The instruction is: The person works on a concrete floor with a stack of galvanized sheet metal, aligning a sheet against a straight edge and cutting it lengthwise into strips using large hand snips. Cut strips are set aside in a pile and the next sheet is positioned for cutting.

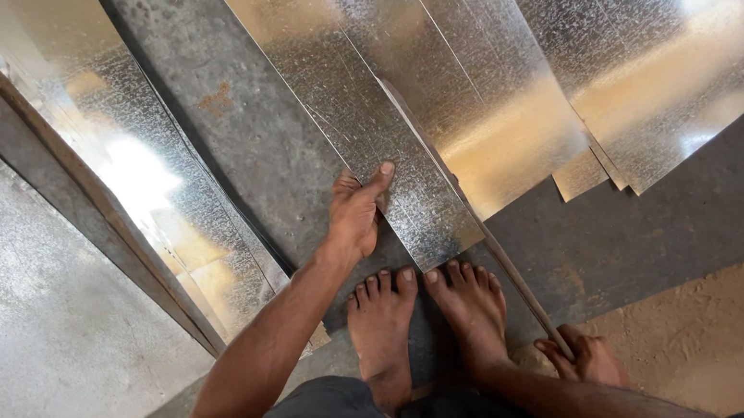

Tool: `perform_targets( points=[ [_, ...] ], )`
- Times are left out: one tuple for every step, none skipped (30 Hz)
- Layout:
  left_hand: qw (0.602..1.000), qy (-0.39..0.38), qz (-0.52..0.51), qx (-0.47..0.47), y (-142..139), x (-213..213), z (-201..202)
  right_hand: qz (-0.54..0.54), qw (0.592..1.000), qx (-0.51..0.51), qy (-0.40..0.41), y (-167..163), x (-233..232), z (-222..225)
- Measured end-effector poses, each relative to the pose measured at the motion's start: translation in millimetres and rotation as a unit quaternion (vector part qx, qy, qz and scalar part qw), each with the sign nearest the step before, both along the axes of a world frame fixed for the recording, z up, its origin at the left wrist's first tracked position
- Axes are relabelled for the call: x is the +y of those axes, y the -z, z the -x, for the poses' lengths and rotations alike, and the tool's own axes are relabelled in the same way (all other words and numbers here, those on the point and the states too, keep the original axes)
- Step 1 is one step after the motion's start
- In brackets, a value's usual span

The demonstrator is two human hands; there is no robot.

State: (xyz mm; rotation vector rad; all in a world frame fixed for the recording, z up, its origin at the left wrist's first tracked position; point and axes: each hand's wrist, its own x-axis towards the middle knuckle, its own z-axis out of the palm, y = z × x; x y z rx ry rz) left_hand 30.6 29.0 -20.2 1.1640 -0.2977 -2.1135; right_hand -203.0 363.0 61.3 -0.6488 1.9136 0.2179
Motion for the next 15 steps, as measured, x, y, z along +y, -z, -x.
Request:
perform_targets(
  points=[
    [1.000,0.001,-0.001,-0.003,2.8,0.0,-0.2,-0.022,0.998,0.049,-0.036,0.6,-1.9,-2.9],
    [1.000,0.004,-0.002,-0.006,5.1,-0.2,-1.2,-0.034,0.999,0.034,-0.019,-0.1,-4.9,-5.1],
    [1.000,0.006,-0.003,-0.010,5.1,-0.8,-1.7,-0.046,0.999,0.019,-0.001,-2.2,-8.6,-6.4],
    [1.000,0.017,0.006,-0.018,5.4,0.3,-2.8,-0.058,0.998,0.003,0.015,-5.7,-13.1,-6.0],
    [0.999,0.028,0.016,-0.025,5.8,3.2,-4.0,-0.066,0.996,-0.035,0.039,-10.6,-18.5,-4.2],
    [0.998,0.039,0.026,-0.032,6.1,6.6,-5.3,-0.075,0.993,-0.074,0.062,-16.2,-24.6,-1.0],
    [0.997,0.054,0.000,-0.054,3.3,13.2,-5.9,-0.084,0.987,-0.112,0.084,-22.3,-30.8,1.8],
    [0.994,0.070,-0.027,-0.075,-1.4,23.3,-5.8,0.007,0.989,-0.147,0.032,-29.2,-36.3,3.8],
    [0.990,0.084,-0.053,-0.097,-6.4,33.8,-5.0,0.097,0.978,-0.181,-0.022,-36.7,-41.0,6.2],
    [0.994,0.070,-0.058,-0.064,-11.6,45.0,-4.7,0.184,0.956,-0.216,-0.079,-42.1,-45.7,7.2],
    [0.996,0.055,-0.062,-0.031,-16.0,54.6,-4.9,0.122,0.972,-0.199,-0.014,-44.2,-50.5,5.8],
    [0.997,0.044,-0.061,0.001,-17.9,59.9,-5.1,0.063,0.980,-0.181,0.053,-44.4,-54.5,3.8],
    [0.997,0.049,-0.053,-0.002,-18.5,64.2,-5.3,0.004,0.980,-0.160,0.121,-42.6,-57.1,0.1],
    [0.998,0.054,-0.044,-0.003,-18.2,67.6,-5.3,0.011,0.983,-0.148,0.110,-38.7,-58.7,-4.1],
    [0.998,0.056,-0.037,-0.005,-16.3,68.8,-5.5,0.017,0.986,-0.137,0.096,-33.0,-59.8,-8.1]
  ],
)
